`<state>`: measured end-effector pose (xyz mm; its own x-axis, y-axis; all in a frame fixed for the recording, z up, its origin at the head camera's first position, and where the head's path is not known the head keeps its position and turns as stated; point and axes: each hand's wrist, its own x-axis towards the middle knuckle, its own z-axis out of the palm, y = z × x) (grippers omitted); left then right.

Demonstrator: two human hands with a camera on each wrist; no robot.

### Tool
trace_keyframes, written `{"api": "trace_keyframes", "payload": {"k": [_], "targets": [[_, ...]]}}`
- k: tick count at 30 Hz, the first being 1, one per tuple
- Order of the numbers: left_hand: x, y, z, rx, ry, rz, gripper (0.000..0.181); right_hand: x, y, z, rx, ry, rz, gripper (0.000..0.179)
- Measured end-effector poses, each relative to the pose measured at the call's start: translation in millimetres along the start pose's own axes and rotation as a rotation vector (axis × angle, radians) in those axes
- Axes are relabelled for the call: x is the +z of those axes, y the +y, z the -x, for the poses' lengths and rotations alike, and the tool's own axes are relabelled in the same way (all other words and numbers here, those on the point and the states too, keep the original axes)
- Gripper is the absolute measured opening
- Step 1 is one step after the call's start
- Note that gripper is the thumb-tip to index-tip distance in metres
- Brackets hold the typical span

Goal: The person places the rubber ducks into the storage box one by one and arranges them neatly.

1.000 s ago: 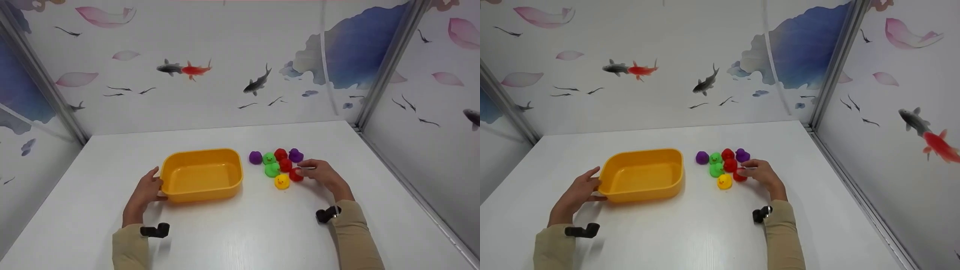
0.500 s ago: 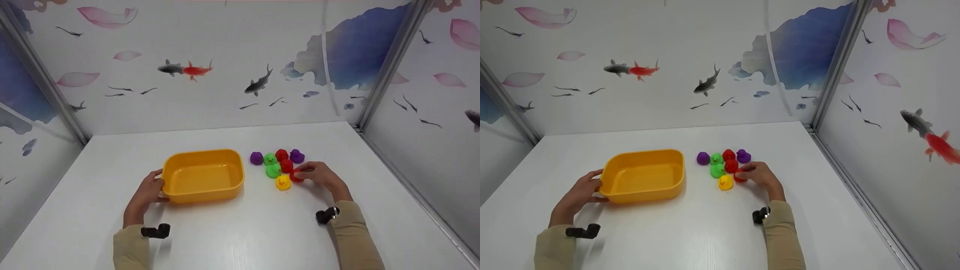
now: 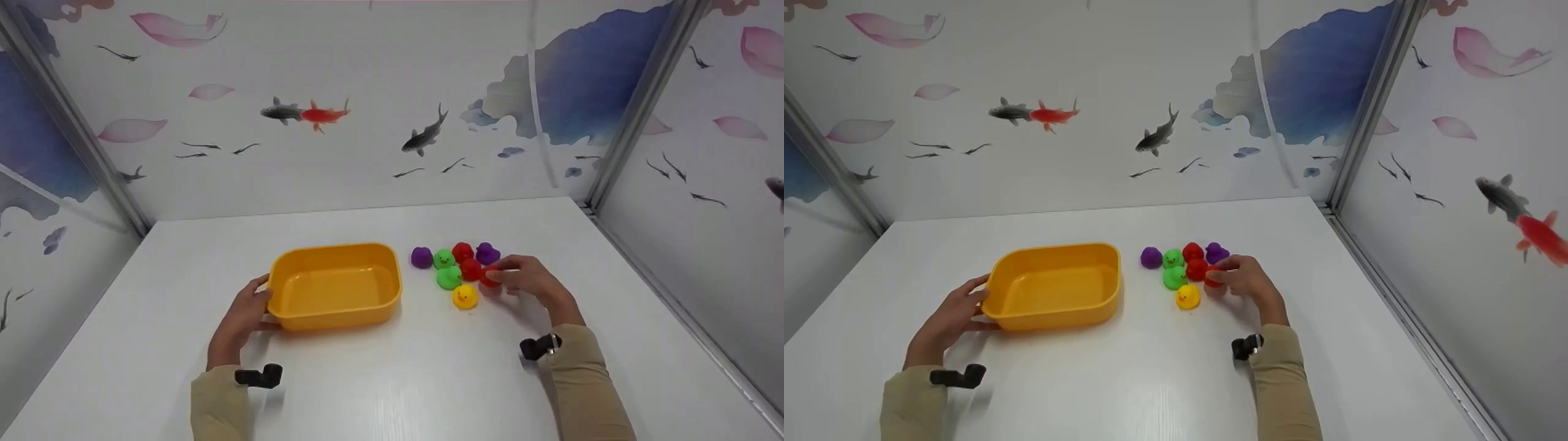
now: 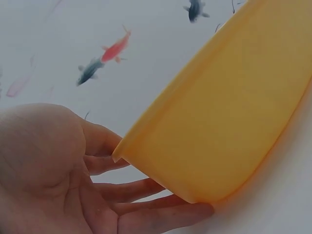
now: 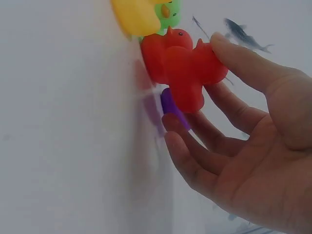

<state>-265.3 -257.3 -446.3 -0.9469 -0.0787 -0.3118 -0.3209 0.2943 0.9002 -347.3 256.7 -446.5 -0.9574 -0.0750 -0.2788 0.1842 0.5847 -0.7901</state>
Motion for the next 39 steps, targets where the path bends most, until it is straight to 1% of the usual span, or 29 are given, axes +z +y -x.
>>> {"api": "trace_keyframes", "payload": {"k": [3,5,11,16,21,27,29,33,39], "targets": [[-0.5,0.5,0.2,-0.012,0.002,-0.006,0.058,-1,-8,4.2,-0.056,-0.001,-0.03,0.061],[-1.3,0.5,0.8,-0.014,-0.004,-0.007,0.058,0,-14,6.5,-0.088,0.002,-0.032,0.059],[-4.0,-1.2,4.7,0.017,-0.043,0.007,0.06,7,-31,11.0,-0.146,0.003,-0.039,0.058],[-4.2,-3.2,3.8,0.009,-0.047,0.012,0.062,16,-42,12.0,-0.193,-0.003,-0.057,0.057],[-4.2,-5.9,2.6,0.003,-0.045,0.019,0.062,29,-54,12.2,-0.212,-0.02,-0.091,0.05],[-5.2,-7.5,3.4,0.035,-0.057,0.046,0.06,48,-70,13.7,-0.194,-0.048,-0.167,0.048],[-5.6,-7.5,4.0,0.046,-0.064,0.059,0.06,54,-74,14.5,-0.182,-0.055,-0.169,0.047],[-6.4,-7.9,4.2,0.049,-0.069,0.083,0.06,65,-82,16.3,-0.169,-0.058,-0.173,0.045],[-5.3,-9.7,1.9,0.041,-0.078,0.123,0.061,81,-90,16.8,-0.214,-0.065,-0.162,0.042]]}}
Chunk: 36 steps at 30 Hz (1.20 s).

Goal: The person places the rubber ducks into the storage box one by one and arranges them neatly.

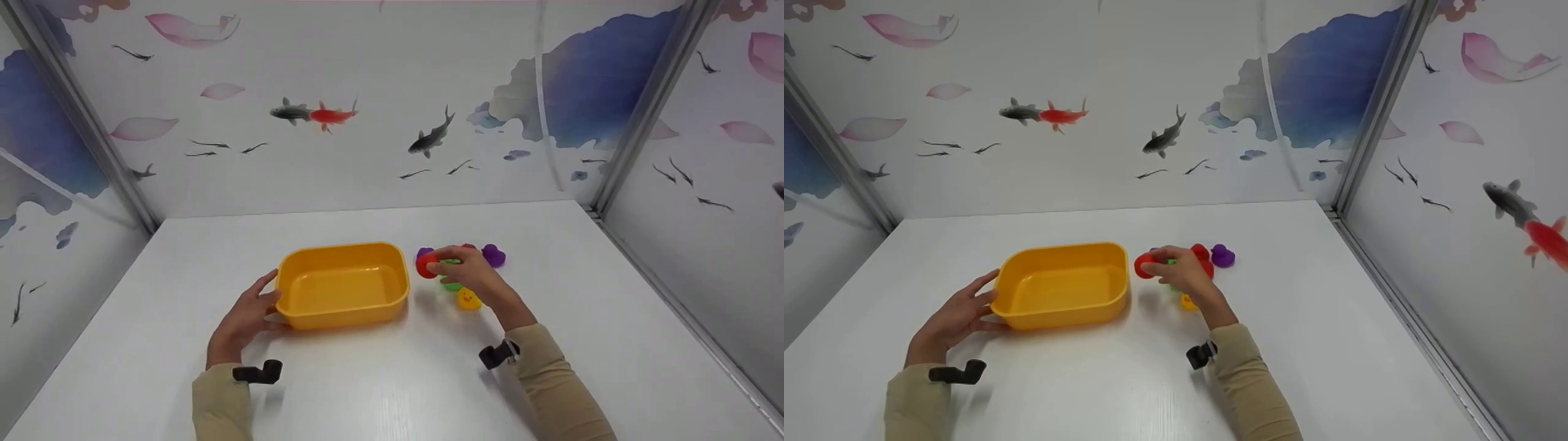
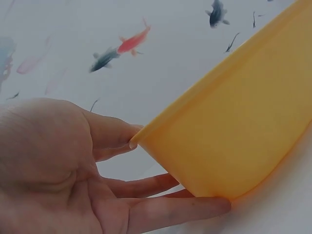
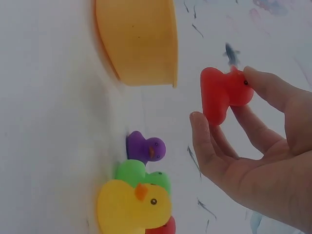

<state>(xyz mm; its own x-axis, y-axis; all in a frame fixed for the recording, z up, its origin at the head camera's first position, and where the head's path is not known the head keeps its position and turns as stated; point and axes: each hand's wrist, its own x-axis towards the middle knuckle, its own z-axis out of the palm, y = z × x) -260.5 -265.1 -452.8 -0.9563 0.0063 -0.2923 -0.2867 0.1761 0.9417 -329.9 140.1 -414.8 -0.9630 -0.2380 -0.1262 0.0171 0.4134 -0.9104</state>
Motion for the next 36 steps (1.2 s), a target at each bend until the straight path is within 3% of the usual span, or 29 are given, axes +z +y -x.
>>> {"api": "trace_keyframes", "payload": {"k": [9,16,21,28,36], "targets": [[-0.9,-1.9,-2.1,0.023,-0.029,0.054,0.062,28,-19,-5.7,0.05,0.022,-0.017,0.043],[-4.2,-1.2,-1.6,0.011,-0.043,0.128,0.062,53,-34,-14.6,-0.007,-0.027,0.009,0.035],[-5.7,0.5,-1.8,0.002,-0.039,0.134,0.061,68,-44,-21.8,-0.017,-0.065,0.064,0.031],[-6.4,-1.3,-0.8,-0.003,-0.038,0.136,0.061,86,-55,-33.3,-0.002,-0.119,0.06,0.03],[-6.2,-2.9,0.6,0.003,-0.039,0.142,0.062,110,-64,-45.2,-0.001,-0.131,0.085,0.029]]}}
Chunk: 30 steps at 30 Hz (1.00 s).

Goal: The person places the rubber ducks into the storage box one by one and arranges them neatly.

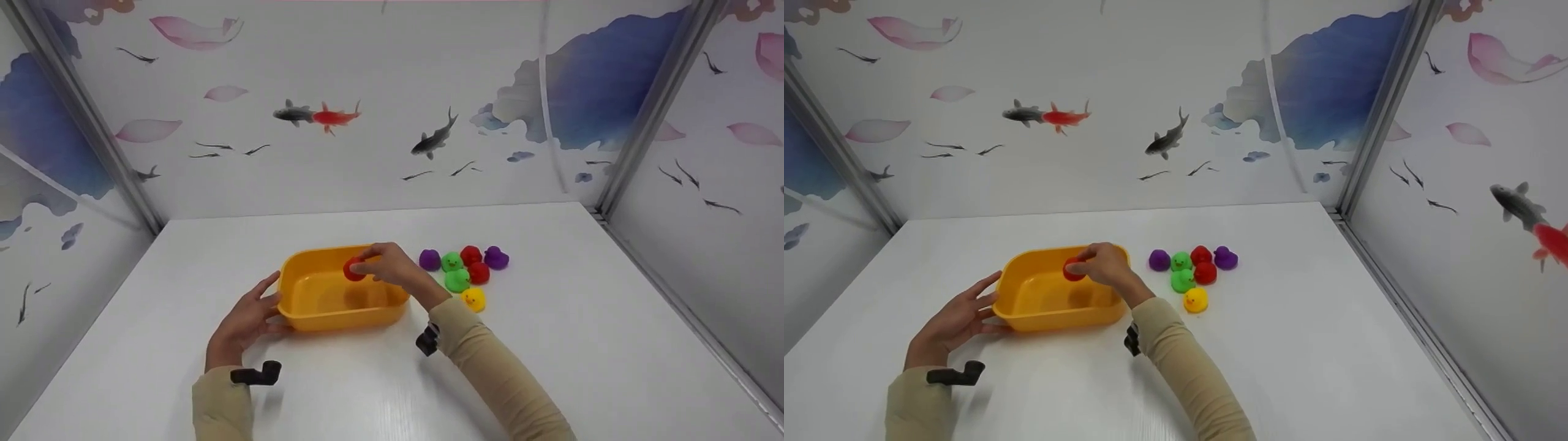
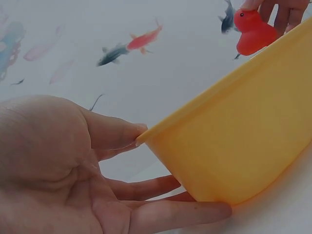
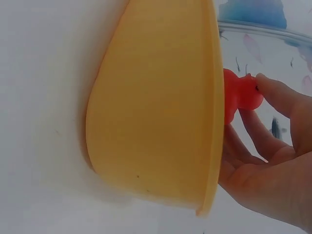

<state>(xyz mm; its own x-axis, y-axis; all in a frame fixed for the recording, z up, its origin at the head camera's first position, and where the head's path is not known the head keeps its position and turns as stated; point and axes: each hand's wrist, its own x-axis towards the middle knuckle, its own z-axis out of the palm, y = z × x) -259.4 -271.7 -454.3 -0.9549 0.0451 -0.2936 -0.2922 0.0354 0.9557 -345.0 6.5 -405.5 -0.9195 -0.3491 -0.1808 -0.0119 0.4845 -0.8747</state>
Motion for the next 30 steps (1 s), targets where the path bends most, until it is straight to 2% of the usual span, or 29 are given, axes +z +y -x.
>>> {"api": "trace_keyframes", "payload": {"k": [6,11,16,22,30], "targets": [[-2.0,-0.4,1.0,0.007,0.009,-0.003,0.062,16,-6,-10.7,0.004,0.002,0.047,0.027],[-1.5,-1.5,0.6,0.004,0.017,0.003,0.061,27,-9,-18.3,-0.013,-0.04,-0.012,0.028],[1.2,-0.7,-0.7,0.004,0.031,0.0,0.062,35,-16,-23.9,0.023,-0.056,-0.066,0.03],[1.2,-1.7,-1.7,-0.013,0.05,-0.04,0.063,48,-24,-32.9,0.06,-0.041,-0.095,0.035],[0.9,-3.3,-2.7,-0.006,0.038,-0.028,0.061,68,-23,-46.5,0.117,0.004,-0.095,0.029]]}}
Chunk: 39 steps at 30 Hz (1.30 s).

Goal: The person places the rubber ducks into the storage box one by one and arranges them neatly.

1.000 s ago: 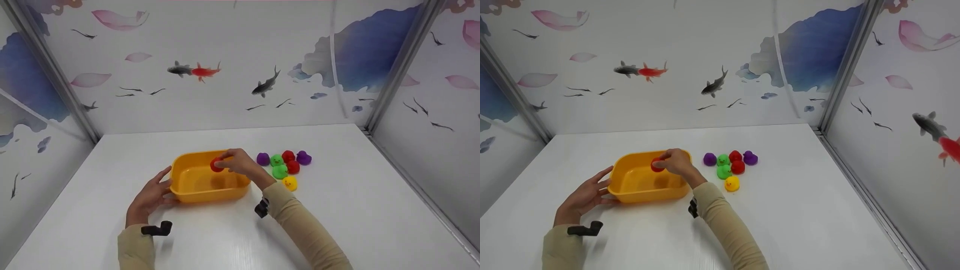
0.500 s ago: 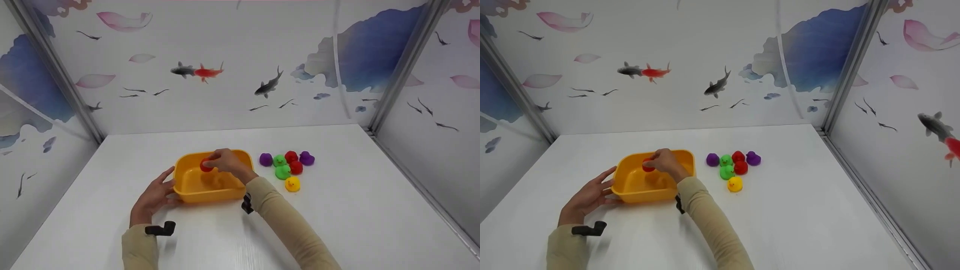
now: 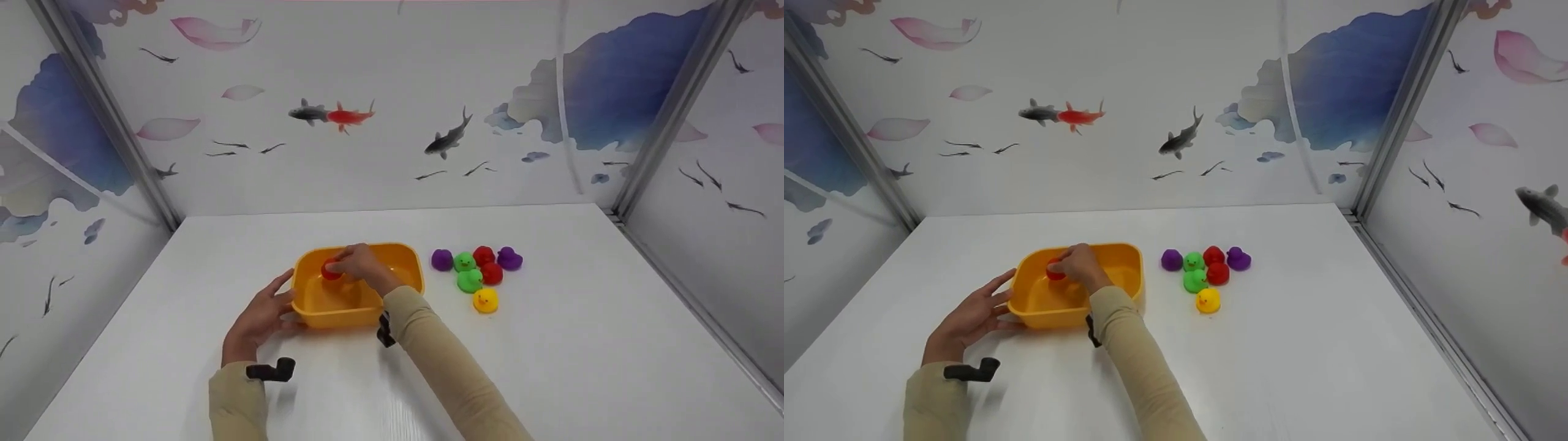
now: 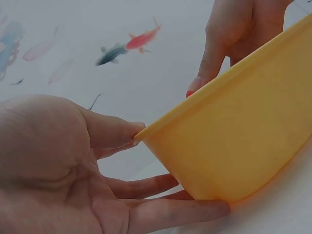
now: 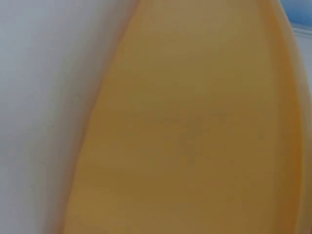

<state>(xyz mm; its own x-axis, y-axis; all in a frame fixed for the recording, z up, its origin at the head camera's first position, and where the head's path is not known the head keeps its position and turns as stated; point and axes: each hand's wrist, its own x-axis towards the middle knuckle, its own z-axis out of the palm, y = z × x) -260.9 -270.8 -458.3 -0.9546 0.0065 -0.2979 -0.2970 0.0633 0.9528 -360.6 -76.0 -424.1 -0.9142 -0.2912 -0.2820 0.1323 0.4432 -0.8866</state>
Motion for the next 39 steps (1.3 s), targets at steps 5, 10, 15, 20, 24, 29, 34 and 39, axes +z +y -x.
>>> {"api": "trace_keyframes", "payload": {"k": [5,10,15,20,24,29,34,39], "targets": [[2.6,0.3,0.0,0.004,-0.011,-0.009,0.06,8,3,-3.6,0.006,0.014,0.019,0.025],[3.0,0.3,1.2,0.013,-0.019,0.004,0.06,13,5,-3.9,-0.008,0.008,0.022,0.026],[4.0,0.7,0.2,0.024,-0.022,0.025,0.059,12,7,-6.0,-0.005,0.005,0.038,0.024],[6.5,-0.2,-1.0,0.018,-0.025,0.013,0.06,9,10,-7.8,0.014,0.008,0.071,0.021],[7.7,-1.5,-2.8,0.011,-0.024,0.009,0.06,5,7,-5.5,0.016,0.004,0.095,0.025],[5.7,-0.6,-4.4,-0.002,-0.016,-0.009,0.061,-10,-7,5.4,-0.017,-0.031,0.103,0.039],[1.6,0.6,-3.7,-0.005,-0.016,-0.001,0.061,-27,-17,15.9,-0.072,-0.067,0.07,0.047],[-1.7,0.2,-1.0,0.003,-0.014,-0.003,0.061,-48,-23,29.2,-0.125,-0.091,0.078,0.044]]}}
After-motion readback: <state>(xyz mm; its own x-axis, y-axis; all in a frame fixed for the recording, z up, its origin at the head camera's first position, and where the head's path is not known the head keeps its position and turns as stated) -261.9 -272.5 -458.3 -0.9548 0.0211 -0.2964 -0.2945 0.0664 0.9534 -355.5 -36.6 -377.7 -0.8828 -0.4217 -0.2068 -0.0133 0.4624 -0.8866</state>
